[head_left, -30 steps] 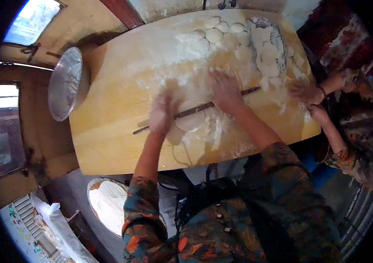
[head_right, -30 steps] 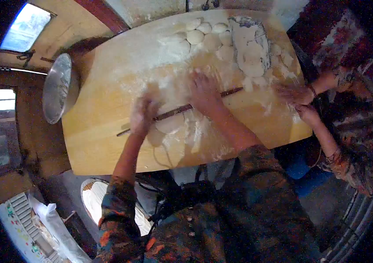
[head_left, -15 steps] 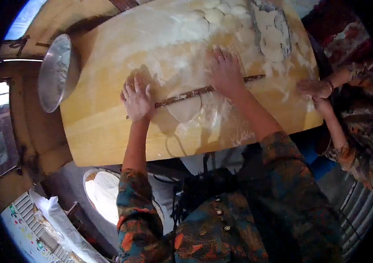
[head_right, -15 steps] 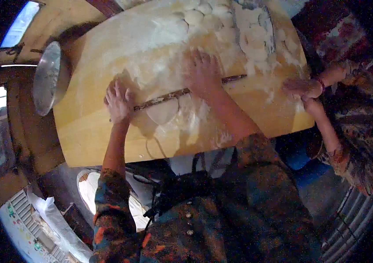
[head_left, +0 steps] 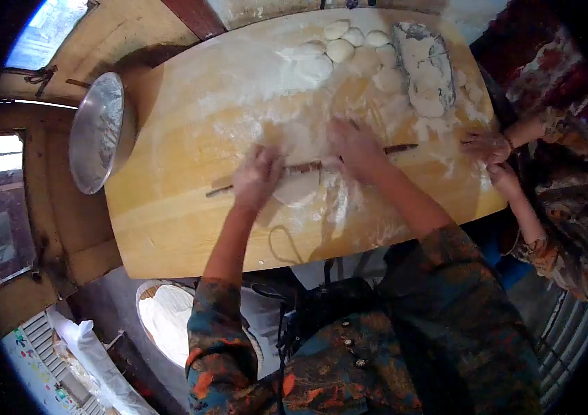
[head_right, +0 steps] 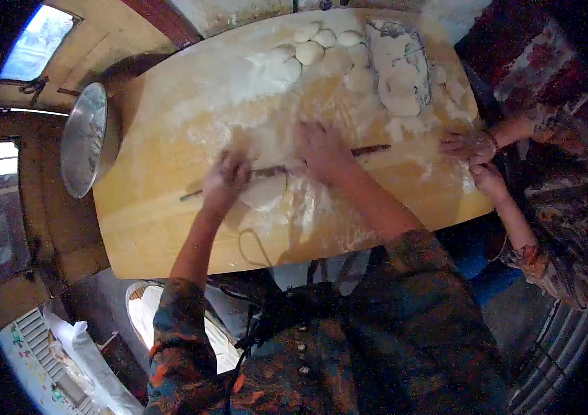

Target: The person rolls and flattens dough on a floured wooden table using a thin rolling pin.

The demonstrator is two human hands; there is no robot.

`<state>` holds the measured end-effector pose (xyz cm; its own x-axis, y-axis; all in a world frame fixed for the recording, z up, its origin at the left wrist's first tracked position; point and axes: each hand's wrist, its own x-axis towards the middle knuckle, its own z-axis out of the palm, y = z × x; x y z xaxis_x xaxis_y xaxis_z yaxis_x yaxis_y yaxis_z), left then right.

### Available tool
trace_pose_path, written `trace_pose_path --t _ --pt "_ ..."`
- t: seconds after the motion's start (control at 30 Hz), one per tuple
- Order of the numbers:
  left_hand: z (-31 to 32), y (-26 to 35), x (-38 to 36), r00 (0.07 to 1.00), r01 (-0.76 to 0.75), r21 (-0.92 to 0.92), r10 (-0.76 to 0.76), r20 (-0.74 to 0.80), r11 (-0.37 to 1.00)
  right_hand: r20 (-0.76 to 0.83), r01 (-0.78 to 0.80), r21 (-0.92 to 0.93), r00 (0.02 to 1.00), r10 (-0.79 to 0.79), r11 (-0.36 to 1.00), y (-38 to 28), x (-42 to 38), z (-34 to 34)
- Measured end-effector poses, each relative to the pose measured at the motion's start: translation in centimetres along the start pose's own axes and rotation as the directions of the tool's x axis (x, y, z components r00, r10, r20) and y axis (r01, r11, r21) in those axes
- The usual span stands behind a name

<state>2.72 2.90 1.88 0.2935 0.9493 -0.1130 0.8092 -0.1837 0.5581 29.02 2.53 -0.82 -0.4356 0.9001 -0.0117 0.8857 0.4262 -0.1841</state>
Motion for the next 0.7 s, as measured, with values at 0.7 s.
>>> trace_pose_path --t 0.7 --pt "1.3 -3.9 -9.8 0.966 0.09 0.381 0.013 -0.259 0.92 0.268 -0.061 -0.064 0.96 0.076 0.996 -6.4 -5.1 -1.5"
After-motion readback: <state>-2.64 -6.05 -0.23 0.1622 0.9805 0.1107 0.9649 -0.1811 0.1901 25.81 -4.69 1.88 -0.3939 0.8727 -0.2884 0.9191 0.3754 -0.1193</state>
